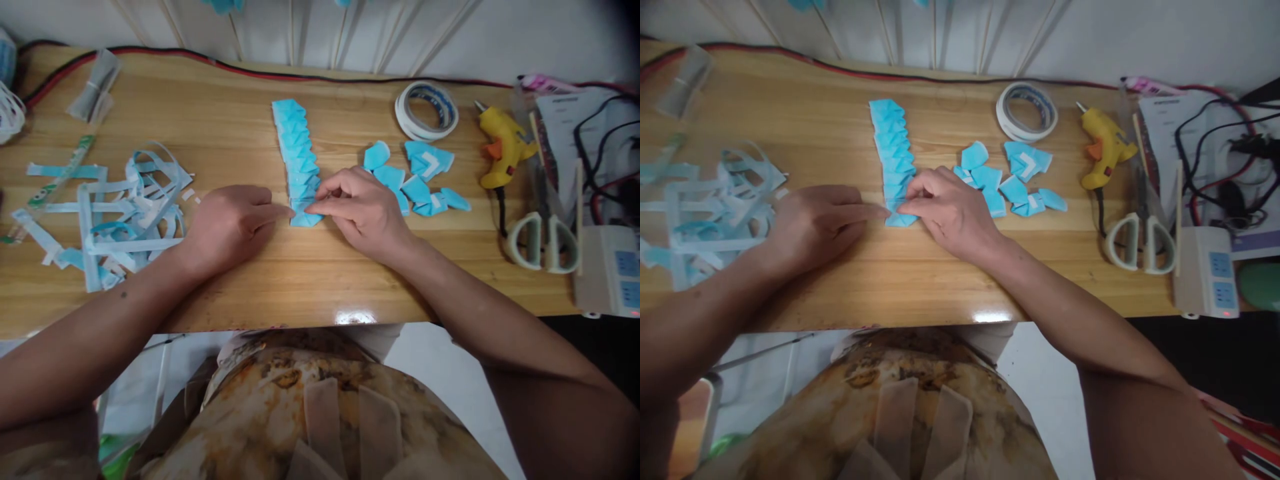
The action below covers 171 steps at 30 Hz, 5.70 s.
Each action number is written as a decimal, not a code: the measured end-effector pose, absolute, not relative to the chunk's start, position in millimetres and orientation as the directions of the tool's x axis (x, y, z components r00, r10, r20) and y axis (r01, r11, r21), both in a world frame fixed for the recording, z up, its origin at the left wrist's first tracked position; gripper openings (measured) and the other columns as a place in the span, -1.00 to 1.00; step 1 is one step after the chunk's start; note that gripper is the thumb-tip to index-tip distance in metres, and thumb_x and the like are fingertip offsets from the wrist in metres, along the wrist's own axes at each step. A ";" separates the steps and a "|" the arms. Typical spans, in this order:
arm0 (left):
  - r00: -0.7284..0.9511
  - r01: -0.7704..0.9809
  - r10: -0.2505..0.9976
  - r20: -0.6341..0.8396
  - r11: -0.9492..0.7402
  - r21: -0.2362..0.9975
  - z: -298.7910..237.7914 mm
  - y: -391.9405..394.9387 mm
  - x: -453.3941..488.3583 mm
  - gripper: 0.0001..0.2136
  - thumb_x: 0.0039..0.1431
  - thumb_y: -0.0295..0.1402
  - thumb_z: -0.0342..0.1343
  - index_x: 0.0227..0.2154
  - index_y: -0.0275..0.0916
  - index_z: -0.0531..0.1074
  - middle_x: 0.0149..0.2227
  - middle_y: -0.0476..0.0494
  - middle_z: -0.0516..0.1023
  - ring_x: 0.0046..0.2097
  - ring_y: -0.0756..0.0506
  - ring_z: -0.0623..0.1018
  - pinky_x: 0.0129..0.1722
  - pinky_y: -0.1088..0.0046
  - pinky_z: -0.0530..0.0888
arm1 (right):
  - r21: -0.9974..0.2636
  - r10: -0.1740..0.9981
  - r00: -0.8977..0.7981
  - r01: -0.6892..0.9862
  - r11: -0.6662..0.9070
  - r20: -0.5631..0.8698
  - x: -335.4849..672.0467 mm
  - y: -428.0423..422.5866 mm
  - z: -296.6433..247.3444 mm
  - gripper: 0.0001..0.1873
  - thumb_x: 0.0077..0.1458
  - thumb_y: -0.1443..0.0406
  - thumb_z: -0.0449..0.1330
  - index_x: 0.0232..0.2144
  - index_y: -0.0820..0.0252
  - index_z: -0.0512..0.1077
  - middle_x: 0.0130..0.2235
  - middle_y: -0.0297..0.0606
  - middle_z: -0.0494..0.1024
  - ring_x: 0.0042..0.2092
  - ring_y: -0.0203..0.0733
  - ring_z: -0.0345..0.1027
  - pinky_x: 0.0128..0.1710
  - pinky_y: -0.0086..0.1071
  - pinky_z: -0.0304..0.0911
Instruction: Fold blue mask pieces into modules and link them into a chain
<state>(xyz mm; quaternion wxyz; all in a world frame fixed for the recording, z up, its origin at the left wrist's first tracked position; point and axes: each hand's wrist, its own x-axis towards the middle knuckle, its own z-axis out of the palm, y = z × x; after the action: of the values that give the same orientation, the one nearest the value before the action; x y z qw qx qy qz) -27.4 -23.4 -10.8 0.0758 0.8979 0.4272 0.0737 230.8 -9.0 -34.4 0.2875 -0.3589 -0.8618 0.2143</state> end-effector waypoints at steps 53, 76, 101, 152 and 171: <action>0.717 0.561 0.614 0.330 -0.790 0.248 -25.9 -19.4 -39.8 -0.71 0.46 -0.47 0.02 0.01 -0.27 0.65 -0.40 -0.11 0.57 -0.36 -0.11 0.53 -0.36 0.41 0.37 | -0.338 0.625 -0.476 0.557 0.759 0.619 238.0 -7.5 -34.8 -0.64 0.37 0.47 0.06 0.00 0.13 0.59 -0.06 -0.17 0.64 -0.08 -0.17 0.48 -0.12 -0.29 0.44; 0.706 0.664 0.683 0.187 -0.730 0.160 -28.3 -18.3 -35.5 -0.56 0.54 -0.30 -0.17 0.00 -0.20 0.67 -0.36 -0.19 0.61 -0.29 -0.17 0.54 -0.33 0.32 0.30 | -0.288 0.662 -0.400 0.672 0.682 0.635 262.2 17.0 -42.2 -0.54 0.28 0.51 0.02 0.03 0.14 0.61 -0.10 -0.18 0.64 -0.06 -0.11 0.52 -0.07 -0.21 0.43; 0.669 0.677 0.713 0.208 -0.701 0.225 -29.1 -17.4 -27.8 -0.66 0.44 -0.45 -0.02 -0.02 -0.21 0.68 -0.35 -0.16 0.64 -0.30 -0.14 0.59 -0.29 0.36 0.40 | -0.190 0.849 -0.454 0.839 0.510 0.271 278.6 21.3 -30.1 -0.59 0.30 0.23 0.22 0.14 0.17 0.61 0.06 -0.02 0.67 0.07 0.10 0.44 0.15 0.05 0.28; 0.659 0.657 0.706 0.260 -0.709 0.257 -33.2 -15.7 -31.0 -0.65 0.45 -0.45 -0.04 -0.03 -0.17 0.68 -0.29 -0.13 0.72 -0.24 -0.14 0.69 -0.26 0.40 0.53 | -0.296 0.763 -0.506 0.717 0.631 0.402 273.6 20.7 -24.4 -0.68 0.44 0.23 0.12 0.00 0.17 0.65 0.00 -0.08 0.74 0.07 -0.01 0.59 0.19 0.00 0.32; 0.671 0.638 0.707 0.222 -0.704 0.311 -35.7 -14.0 -34.2 -0.63 0.47 -0.42 -0.07 -0.03 -0.24 0.69 -0.27 -0.18 0.70 -0.21 -0.21 0.70 -0.22 0.32 0.56 | -0.300 0.736 -0.486 0.697 0.652 0.471 280.1 28.6 -36.6 -0.67 0.45 0.27 0.08 -0.05 0.19 0.66 -0.07 -0.08 0.76 -0.02 -0.04 0.59 0.13 -0.06 0.33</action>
<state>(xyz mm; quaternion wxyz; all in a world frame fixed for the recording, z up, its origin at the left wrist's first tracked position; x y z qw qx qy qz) -34.2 -14.0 -35.7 0.1038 0.9083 0.3703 0.1647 280.1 28.6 -36.6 0.2898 -0.4160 -0.8613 0.0341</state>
